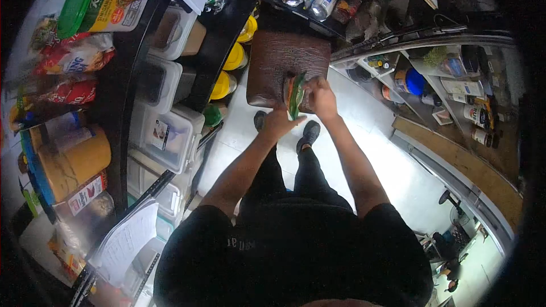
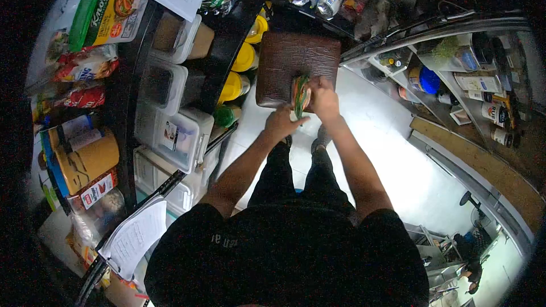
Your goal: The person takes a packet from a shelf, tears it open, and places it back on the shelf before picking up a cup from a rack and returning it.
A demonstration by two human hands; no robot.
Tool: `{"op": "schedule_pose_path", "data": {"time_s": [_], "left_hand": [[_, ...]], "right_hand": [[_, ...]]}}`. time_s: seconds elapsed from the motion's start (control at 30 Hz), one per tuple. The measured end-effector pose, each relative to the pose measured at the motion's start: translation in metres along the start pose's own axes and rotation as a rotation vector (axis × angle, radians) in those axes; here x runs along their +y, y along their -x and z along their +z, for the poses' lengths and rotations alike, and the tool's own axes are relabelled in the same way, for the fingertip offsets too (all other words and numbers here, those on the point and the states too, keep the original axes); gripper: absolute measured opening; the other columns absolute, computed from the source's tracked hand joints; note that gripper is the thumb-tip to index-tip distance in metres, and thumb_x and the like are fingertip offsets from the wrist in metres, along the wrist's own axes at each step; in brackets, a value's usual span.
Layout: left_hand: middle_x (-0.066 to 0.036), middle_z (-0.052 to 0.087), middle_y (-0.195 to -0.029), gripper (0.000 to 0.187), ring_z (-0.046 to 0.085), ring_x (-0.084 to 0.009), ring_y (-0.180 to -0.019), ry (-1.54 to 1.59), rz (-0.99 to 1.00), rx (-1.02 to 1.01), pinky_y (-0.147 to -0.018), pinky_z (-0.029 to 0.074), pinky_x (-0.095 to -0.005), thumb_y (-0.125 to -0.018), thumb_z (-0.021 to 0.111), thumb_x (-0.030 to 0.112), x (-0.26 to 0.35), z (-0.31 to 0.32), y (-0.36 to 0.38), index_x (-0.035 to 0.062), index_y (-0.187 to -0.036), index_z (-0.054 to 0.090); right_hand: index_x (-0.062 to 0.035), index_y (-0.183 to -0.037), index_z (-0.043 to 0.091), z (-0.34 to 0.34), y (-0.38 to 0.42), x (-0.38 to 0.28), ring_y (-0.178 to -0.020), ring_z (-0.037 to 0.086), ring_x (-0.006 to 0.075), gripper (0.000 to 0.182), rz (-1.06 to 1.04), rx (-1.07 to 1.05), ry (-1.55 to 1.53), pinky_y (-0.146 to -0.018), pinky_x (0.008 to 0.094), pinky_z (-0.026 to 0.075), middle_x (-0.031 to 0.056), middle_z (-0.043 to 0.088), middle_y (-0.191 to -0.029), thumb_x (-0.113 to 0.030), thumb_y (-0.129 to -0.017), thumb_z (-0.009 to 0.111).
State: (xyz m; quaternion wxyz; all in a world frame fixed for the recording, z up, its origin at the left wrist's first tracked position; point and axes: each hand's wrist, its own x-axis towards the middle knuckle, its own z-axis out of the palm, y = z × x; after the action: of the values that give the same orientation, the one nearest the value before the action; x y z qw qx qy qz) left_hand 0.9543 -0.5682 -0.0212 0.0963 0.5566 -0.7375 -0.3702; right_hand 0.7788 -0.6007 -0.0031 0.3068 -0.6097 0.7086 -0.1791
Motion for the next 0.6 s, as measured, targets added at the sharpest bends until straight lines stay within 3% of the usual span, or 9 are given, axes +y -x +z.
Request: {"op": "schedule_pose_path", "data": {"time_s": [0.07,0.1,0.2,0.23,0.37,0.43,0.47,0.53,0.6], "left_hand": [[-0.023,0.063,-0.104,0.067,0.067,-0.0359,-0.078,-0.156,-0.059,-0.005,-0.069,0.055,-0.0431,-0.081,0.066,0.056,-0.01,0.032,0.013,-0.0022,-0.111,0.056],[-0.021,0.063,-0.105,0.063,0.067,-0.0341,-0.084,-0.132,-0.056,-0.013,-0.069,0.056,-0.0419,-0.084,0.063,0.051,0.002,0.024,0.015,-0.0018,-0.116,0.054],[-0.02,0.063,-0.106,0.056,0.067,-0.0328,-0.086,-0.11,-0.114,0.018,-0.069,0.056,-0.0422,-0.087,0.06,0.043,-0.004,0.048,0.01,-0.0019,-0.119,0.052],[-0.019,0.062,-0.11,0.045,0.067,-0.0328,-0.086,-0.181,-0.193,-0.062,-0.067,0.056,-0.0431,-0.089,0.057,0.035,0.0,0.049,0.009,0.0009,-0.118,0.052],[-0.019,0.065,-0.104,0.037,0.068,-0.0331,-0.086,-0.213,-0.238,-0.036,-0.068,0.055,-0.0446,-0.09,0.055,0.033,0.005,0.043,0.01,0.004,-0.112,0.056],[-0.018,0.068,-0.091,0.029,0.068,-0.0339,-0.082,-0.177,-0.302,0.033,-0.07,0.055,-0.0472,-0.09,0.053,0.03,0.008,0.043,0.006,0.0063,-0.105,0.061],[-0.018,0.068,-0.091,0.029,0.068,-0.0339,-0.082,-0.176,-0.302,0.041,-0.07,0.055,-0.0472,-0.09,0.053,0.03,0.004,0.046,0.004,0.0063,-0.105,0.061],[-0.019,0.068,-0.078,0.024,0.069,-0.0342,-0.075,-0.213,-0.234,0.112,-0.066,0.056,-0.0473,-0.087,0.057,0.028,-0.01,0.06,0.0,0.0047,-0.085,0.063],[-0.02,0.068,-0.079,0.025,0.069,-0.0348,-0.076,-0.215,-0.215,0.028,-0.068,0.055,-0.0478,-0.087,0.056,0.028,-0.012,0.049,-0.006,0.0041,-0.086,0.065]], "right_hand": [[-0.0181,-0.107,0.071,-0.016,0.01,-0.009,-0.122,0.05,0.0278,0.035,-0.433,-0.032,0.358,-0.095,0.0431,0.047,0.0109,0.054,-0.127,-0.016,-0.073,0.072],[-0.0248,-0.106,0.071,0.018,0.004,0.028,-0.139,0.029,0.0254,0.031,-0.579,-0.111,0.441,-0.11,0.0441,0.034,0.0059,0.042,-0.143,-0.021,-0.076,0.067],[-0.0196,-0.109,0.07,0.002,0.001,0.004,-0.141,0.026,0.0267,0.031,-0.84,-0.348,0.62,-0.116,0.0435,0.026,0.0006,0.041,-0.146,-0.018,-0.08,0.056],[-0.0191,-0.106,0.071,0.013,-0.004,0.012,-0.144,0.021,0.0239,0.029,-0.915,-0.297,0.614,-0.12,0.0488,0.013,-0.0025,0.04,-0.148,-0.021,-0.082,0.054],[-0.0182,-0.104,0.071,0.024,-0.016,0.004,-0.142,0.027,0.0218,0.028,-1.038,-0.37,0.799,-0.12,0.05,0.012,-0.0007,0.049,-0.141,-0.022,-0.083,0.054],[-0.018,-0.105,0.071,0.032,-0.02,0.009,-0.138,0.034,0.0198,0.029,-1.085,-0.467,0.976,-0.119,0.0494,0.014,-0.0001,0.058,-0.13,-0.021,-0.082,0.054],[-0.018,-0.105,0.071,0.036,-0.022,0.012,-0.138,0.034,0.0198,0.029,-1.092,-0.463,0.981,-0.119,0.0494,0.014,-0.0001,0.058,-0.13,-0.021,-0.082,0.054],[-0.0147,-0.108,0.069,0.04,-0.026,0.02,-0.13,0.045,0.0191,0.034,-1.146,-0.422,0.853,-0.119,0.0493,0.017,-0.0003,0.063,-0.12,-0.019,-0.075,0.059],[-0.0146,-0.108,0.069,0.032,-0.032,0.027,-0.13,0.044,0.0199,0.034,-1.173,-0.396,0.744,-0.119,0.0482,0.018,0.0003,0.063,-0.121,-0.02,-0.075,0.059]]}}
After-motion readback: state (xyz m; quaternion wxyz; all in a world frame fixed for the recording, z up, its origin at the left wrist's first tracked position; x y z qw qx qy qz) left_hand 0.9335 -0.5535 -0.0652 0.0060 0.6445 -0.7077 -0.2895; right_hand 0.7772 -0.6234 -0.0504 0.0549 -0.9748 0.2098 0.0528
